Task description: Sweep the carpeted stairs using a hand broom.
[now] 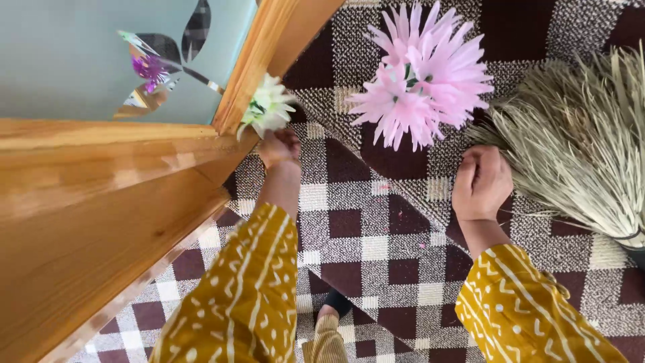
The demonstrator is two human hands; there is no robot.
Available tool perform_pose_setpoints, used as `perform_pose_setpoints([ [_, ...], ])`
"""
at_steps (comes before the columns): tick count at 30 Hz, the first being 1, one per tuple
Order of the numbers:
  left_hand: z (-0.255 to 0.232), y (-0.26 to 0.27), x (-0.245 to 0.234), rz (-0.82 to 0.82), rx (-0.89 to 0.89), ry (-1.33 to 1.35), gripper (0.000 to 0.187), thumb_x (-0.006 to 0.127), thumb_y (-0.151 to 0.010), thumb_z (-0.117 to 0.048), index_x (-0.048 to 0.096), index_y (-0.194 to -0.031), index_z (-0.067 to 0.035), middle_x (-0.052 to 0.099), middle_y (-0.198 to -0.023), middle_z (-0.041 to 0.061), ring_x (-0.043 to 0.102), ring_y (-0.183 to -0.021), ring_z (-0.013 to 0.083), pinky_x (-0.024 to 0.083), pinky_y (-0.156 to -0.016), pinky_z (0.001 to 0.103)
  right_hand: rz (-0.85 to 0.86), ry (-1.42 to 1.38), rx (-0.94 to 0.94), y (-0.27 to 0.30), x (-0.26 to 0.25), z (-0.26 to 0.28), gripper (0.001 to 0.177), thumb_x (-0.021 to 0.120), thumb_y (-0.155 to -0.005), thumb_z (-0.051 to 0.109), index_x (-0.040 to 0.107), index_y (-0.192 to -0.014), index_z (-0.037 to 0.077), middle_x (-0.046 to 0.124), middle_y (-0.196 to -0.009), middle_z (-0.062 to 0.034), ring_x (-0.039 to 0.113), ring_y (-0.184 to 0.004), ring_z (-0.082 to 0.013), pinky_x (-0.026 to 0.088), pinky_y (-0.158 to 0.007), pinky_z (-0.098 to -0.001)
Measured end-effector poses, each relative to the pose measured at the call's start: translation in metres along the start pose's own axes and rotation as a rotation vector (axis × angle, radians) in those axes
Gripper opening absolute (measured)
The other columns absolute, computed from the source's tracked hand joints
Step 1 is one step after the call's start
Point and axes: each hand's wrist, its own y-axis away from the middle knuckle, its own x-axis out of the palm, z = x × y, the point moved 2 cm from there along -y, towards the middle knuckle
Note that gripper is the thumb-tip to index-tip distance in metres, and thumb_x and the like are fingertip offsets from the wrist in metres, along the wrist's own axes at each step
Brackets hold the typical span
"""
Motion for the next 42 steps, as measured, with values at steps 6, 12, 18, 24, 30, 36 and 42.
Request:
perform_pose_setpoints([
  [6, 0.03, 0.099, -0.071, 0.085, 0.094, -0.174, 0.012, 0.048, -0.107, -0.028, 0.052, -0.108, -0.017, 0.069, -0.097, 0.009, 0.07, -0.075, 0.0223, 0.06, -0.067, 0.039, -0.007, 0.012, -0.04, 0.004, -0.001, -0.006, 0.01, 0.056, -0.102, 0.012, 0.062, -0.1, 0.004, 0.066, -0.096, -0.0127, 0.062, -0.089, -0.0364, 0.049, -0.082, -0.0478],
  [12, -0.094, 0.305, -0.05, 0.553, 1.217, -1.231, 0.031, 0.051, -0.097, 0.003, 0.056, -0.127, 0.0, 0.068, -0.114, 0.022, 0.073, -0.097, 0.0369, 0.061, -0.082, 0.044, 0.147, -0.451, 0.293, 0.007, -0.022, -0.003, 0.031, 0.054, -0.1, 0.03, 0.066, -0.107, 0.002, 0.068, -0.101, -0.0121, 0.066, -0.096, -0.0281, 0.049, -0.087, -0.0411],
  [18, -0.081, 0.354, -0.04, 0.824, 1.421, -1.308, 0.043, 0.059, -0.081, 0.007, 0.059, -0.123, 0.001, 0.068, -0.118, 0.026, 0.072, -0.087, 0.0386, 0.062, -0.071, 0.043, 0.163, -0.56, 0.228, 0.069, -0.104, 0.171, 0.096, 0.032, -0.103, 0.08, 0.037, -0.162, 0.004, 0.041, -0.166, -0.0206, 0.034, -0.159, -0.0311, 0.021, -0.133, -0.0449],
  [24, 0.003, 0.358, -0.055, 0.938, 1.337, -1.413, 0.037, 0.057, -0.082, 0.007, 0.059, -0.118, 0.001, 0.069, -0.107, 0.021, 0.072, -0.086, 0.0371, 0.06, -0.072, 0.044, 0.033, -0.688, 0.21, 0.102, -0.146, 0.15, 0.092, 0.012, -0.106, 0.074, 0.012, -0.171, 0.008, 0.015, -0.179, -0.0188, 0.013, -0.169, -0.036, 0.009, -0.14, -0.0485],
  [30, 0.05, 0.361, -0.007, 0.968, 0.585, -1.246, 0.015, 0.059, -0.1, -0.011, 0.065, -0.107, 0.0, 0.073, -0.089, 0.016, 0.072, -0.078, 0.0303, 0.061, -0.07, 0.042, 0.342, -0.341, 0.57, 0.1, -0.196, 0.058, 0.072, 0.033, -0.104, 0.051, 0.026, -0.162, 0.009, 0.029, -0.168, -0.0157, 0.025, -0.155, -0.0329, 0.02, -0.124, -0.0406],
  [36, 0.093, 0.305, 0.07, 0.861, -0.091, -0.747, 0.019, 0.054, -0.098, -0.008, 0.067, -0.109, 0.0, 0.072, -0.094, 0.01, 0.071, -0.074, 0.0201, 0.063, -0.056, 0.037, 0.077, 0.281, 0.512, 0.151, -0.277, -0.215, 0.063, 0.067, -0.099, 0.026, 0.045, -0.155, 0.006, 0.053, -0.152, -0.0205, 0.045, -0.146, -0.0392, 0.038, -0.124, -0.0477],
  [42, 0.126, 0.24, 0.098, 0.824, -0.249, -0.651, 0.028, 0.048, -0.1, -0.029, 0.059, -0.108, -0.005, 0.073, -0.085, 0.021, 0.072, -0.067, 0.0283, 0.062, -0.058, 0.034, 0.47, 0.508, 0.604, 0.161, -0.267, -0.31, 0.092, 0.078, -0.08, 0.027, 0.034, -0.157, 0.007, 0.039, -0.154, -0.0217, 0.032, -0.141, -0.04, 0.028, -0.099, -0.067],
])
